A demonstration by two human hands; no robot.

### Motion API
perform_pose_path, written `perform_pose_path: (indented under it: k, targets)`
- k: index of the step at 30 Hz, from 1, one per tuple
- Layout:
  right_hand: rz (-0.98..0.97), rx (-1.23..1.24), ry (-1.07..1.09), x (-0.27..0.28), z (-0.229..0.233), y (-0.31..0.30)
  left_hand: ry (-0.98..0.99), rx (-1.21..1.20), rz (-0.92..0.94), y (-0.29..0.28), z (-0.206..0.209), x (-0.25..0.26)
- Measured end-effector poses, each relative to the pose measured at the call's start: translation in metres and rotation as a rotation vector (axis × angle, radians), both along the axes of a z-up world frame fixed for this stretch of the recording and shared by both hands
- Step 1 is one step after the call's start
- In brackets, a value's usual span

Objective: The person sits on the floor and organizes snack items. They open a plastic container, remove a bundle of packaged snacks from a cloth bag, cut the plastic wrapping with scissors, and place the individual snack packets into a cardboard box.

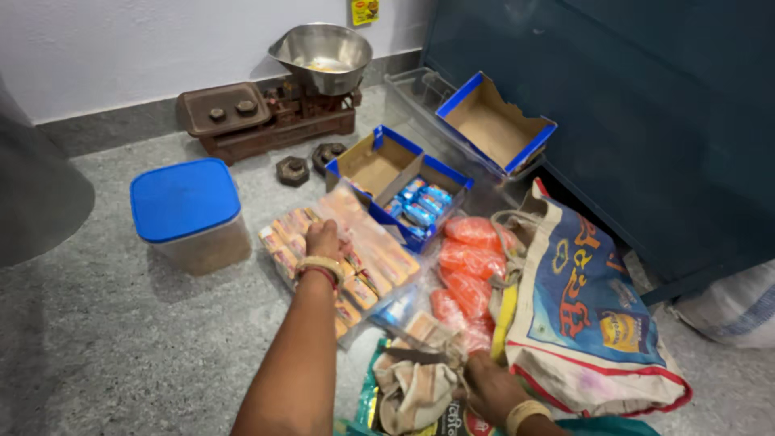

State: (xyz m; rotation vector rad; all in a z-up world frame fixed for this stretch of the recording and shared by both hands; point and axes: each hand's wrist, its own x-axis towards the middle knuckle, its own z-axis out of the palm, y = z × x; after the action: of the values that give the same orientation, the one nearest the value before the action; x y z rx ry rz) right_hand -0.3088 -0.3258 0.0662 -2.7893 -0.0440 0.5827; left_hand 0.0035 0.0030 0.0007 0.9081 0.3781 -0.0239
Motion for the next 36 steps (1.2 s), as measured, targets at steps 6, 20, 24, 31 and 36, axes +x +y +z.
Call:
perform_pose_path:
  k: [6,20,24,31,36]
  targets:
    - [0.155,-0.253,-0.023,0.018,-0.05,-0.003,0.127,0.142,-0.009,-0.003,-0.017,0.001]
    - [0.282,-0.118,-0.25,0.199,0.061,0.09,0.071,0.178,-0.066,0.008,-0.011,-0.01]
    - [0.242,0.142,-0.543,0.234,0.091,0.156,-0.02,0.148,-0.025,0.025,-0.018,0.006]
    - [0.164,-0.108,-0.557,0.269,0.05,0.19,-0.169,0.257,0.105,0.051,-0.005,0.03]
    - [0.213,-0.113,-0.576,0.294,0.038,0.15,-0.196,-0.08,0.139,0.068,0.005,0.049]
